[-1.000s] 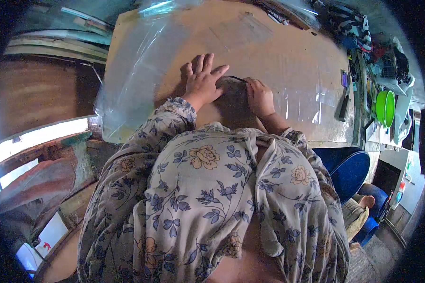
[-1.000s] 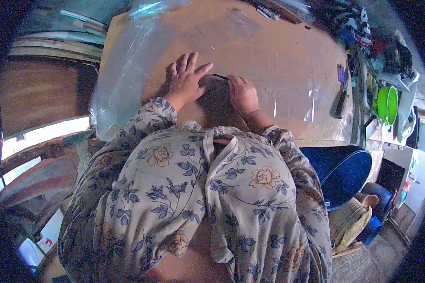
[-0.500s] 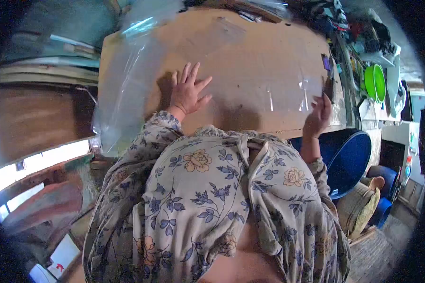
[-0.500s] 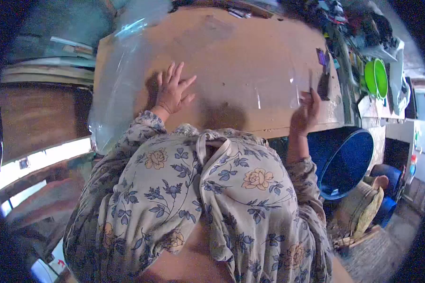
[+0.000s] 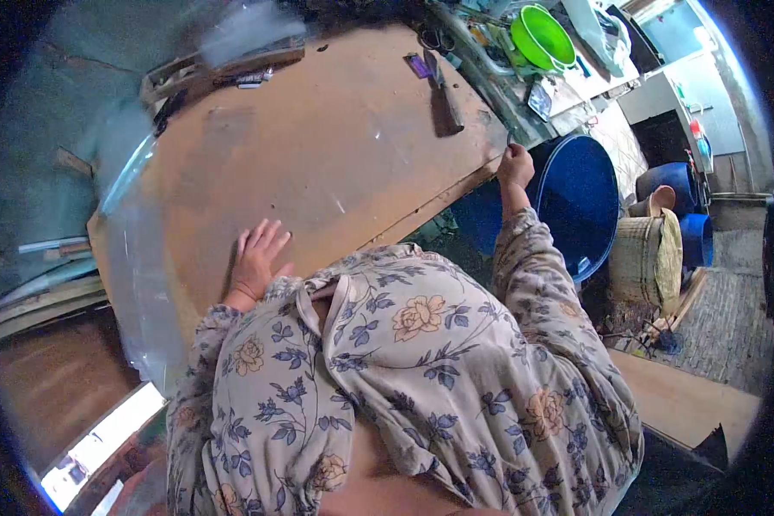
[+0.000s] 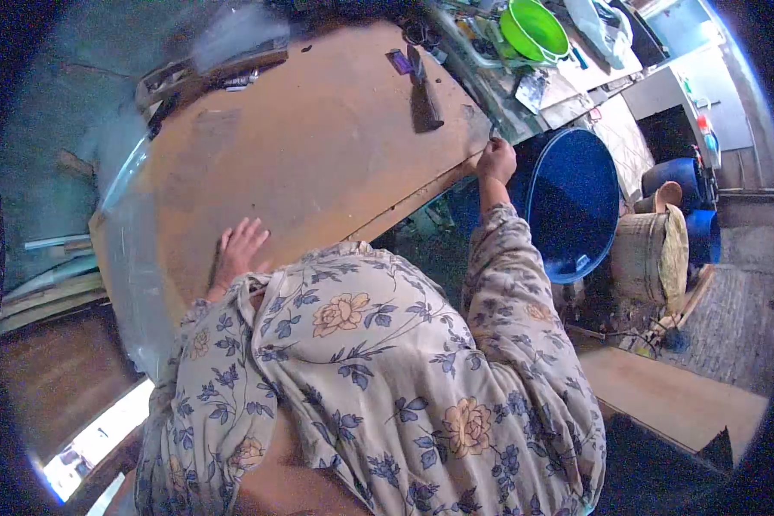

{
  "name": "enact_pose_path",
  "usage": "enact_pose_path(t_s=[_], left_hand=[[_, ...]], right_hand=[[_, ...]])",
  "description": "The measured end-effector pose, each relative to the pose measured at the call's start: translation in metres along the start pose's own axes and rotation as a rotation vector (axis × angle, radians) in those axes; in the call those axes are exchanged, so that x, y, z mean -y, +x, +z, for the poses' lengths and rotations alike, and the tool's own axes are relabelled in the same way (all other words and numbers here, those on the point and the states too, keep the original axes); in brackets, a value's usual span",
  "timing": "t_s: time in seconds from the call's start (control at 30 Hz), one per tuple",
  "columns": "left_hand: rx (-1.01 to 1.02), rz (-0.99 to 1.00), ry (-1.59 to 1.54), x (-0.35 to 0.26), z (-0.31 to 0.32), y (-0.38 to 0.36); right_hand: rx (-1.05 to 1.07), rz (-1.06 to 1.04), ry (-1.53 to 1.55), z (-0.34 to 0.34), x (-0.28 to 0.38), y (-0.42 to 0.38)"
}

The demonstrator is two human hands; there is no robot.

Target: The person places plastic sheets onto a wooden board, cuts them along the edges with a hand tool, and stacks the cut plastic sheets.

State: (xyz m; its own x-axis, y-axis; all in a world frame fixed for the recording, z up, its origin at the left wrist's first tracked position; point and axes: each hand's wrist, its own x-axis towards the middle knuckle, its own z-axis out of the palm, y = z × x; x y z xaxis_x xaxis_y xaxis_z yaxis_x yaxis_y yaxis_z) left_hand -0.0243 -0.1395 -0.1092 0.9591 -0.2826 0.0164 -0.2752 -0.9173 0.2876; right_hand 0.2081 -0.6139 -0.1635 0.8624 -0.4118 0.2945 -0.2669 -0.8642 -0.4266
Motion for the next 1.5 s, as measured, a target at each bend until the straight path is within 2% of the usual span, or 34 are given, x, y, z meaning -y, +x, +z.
enact_pose_path(t_s=[0.07, 0.13, 0.2, 0.23, 0.3, 0.33, 0.4, 0.47, 0.57, 0.6, 0.67, 0.73, 0.77, 0.8, 0.87, 0.93, 0.97, 1.03, 1.1, 1.13, 1.17, 1.2, 1.23, 1.27, 1.3, 1.37, 1.43, 1.47, 1.5], left_hand=[[0.008, -0.041, -0.067, -0.007, 0.012, 0.004], [-0.179, -0.082, -0.128, -0.006, 0.019, 0.006], [-0.189, -0.120, -0.139, -0.010, 0.014, 0.010], [-0.203, -0.117, -0.164, -0.012, 0.011, 0.012], [-0.222, -0.146, -0.135, -0.012, 0.012, 0.015], [-0.242, -0.135, -0.128, -0.013, 0.016, 0.015], [-0.319, -0.207, -0.142, -0.015, 0.026, 0.017], [-0.407, -0.273, -0.153, -0.014, 0.027, 0.025], [-0.449, -0.399, 0.044, -0.014, 0.016, 0.045], [-0.453, -0.385, 0.047, -0.015, 0.003, 0.056], [-0.478, -0.379, 0.065, -0.023, -0.020, 0.073], [-0.542, -0.241, 0.014, -0.030, -0.043, 0.083], [-0.558, -0.260, 0.031, -0.033, -0.059, 0.081], [-0.533, -0.258, -0.017, -0.038, -0.077, 0.076], [-0.531, -0.295, -0.042, -0.043, -0.112, 0.053], [-0.224, -0.307, -0.129, -0.041, -0.138, 0.019], [-0.243, -0.337, -0.114, -0.032, -0.145, 0.000], [-0.135, -0.302, -0.372, -0.015, -0.156, -0.040], [-0.053, -0.588, -0.573, 0.002, -0.178, -0.075], [-0.147, -0.567, -0.507, 0.030, -0.168, -0.095], [-0.239, -0.542, -0.443, 0.060, -0.158, -0.113], [-0.257, -0.593, -0.283, 0.074, -0.168, -0.125], [-0.278, -0.638, -0.117, 0.087, -0.183, -0.135], [-0.344, -0.724, 0.102, 0.103, -0.195, -0.147], [-0.410, -0.806, 0.321, 0.115, -0.206, -0.159], [-0.511, -0.892, 0.542, 0.110, -0.240, -0.182], [-0.651, -0.828, 0.751, 0.109, -0.255, -0.209], [-0.679, -0.820, 0.833, 0.106, -0.256, -0.220], [-0.707, -0.808, 0.913, 0.102, -0.254, -0.228]], right_hand=[[-0.046, -0.088, -0.021, 0.022, -0.013, 0.014], [0.022, -0.086, -0.040, 0.025, -0.006, 0.021], [0.137, -0.019, -0.085, 0.020, 0.006, 0.021], [0.094, -0.126, -0.092, 0.009, 0.016, 0.015], [0.142, -0.142, -0.005, 0.025, -0.002, 0.021], [0.135, -0.146, -0.052, 0.003, 0.021, 0.013], [-0.146, -0.285, 0.050, 0.021, 0.006, 0.017], [-0.204, -0.514, 0.219, -0.011, 0.057, 0.002], [0.276, -0.839, 0.402, -0.019, 0.116, -0.037], [0.407, -0.986, 0.448, -0.038, 0.154, -0.063], [0.586, -1.116, 0.453, -0.058, 0.207, -0.104], [0.563, -1.204, 0.483, -0.048, 0.237, -0.124], [0.546, -1.271, 0.507, -0.042, 0.250, -0.132], [0.549, -1.301, 0.525, -0.037, 0.257, -0.133], [0.869, -1.107, 0.542, -0.025, 0.266, -0.124], [1.065, -1.335, 0.495, -0.061, 0.290, -0.103], [1.069, -1.373, 0.508, -0.082, 0.309, -0.097], [1.565, -1.395, 0.350, -0.111, 0.337, -0.093], [1.499, -1.491, 0.261, -0.085, 0.369, -0.116], [1.433, -1.566, 0.171, -0.067, 0.389, -0.129], [1.275, -1.664, -0.014, -0.052, 0.418, -0.148], [0.969, -1.917, 0.017, -0.004, 0.441, -0.166], [0.683, -2.025, -0.109, 0.000, 0.475, -0.185], [0.660, -1.932, -0.039, 0.007, 0.506, -0.205], [0.495, -1.955, 0.097, 0.003, 0.538, -0.217], [0.311, -1.764, 0.795, 0.002, 0.578, -0.241], [0.407, -1.474, 0.933, -0.033, 0.600, -0.261], [0.410, -1.466, 0.927, -0.032, 0.607, -0.270], [0.344, -1.488, 1.047, -0.029, 0.613, -0.275]])
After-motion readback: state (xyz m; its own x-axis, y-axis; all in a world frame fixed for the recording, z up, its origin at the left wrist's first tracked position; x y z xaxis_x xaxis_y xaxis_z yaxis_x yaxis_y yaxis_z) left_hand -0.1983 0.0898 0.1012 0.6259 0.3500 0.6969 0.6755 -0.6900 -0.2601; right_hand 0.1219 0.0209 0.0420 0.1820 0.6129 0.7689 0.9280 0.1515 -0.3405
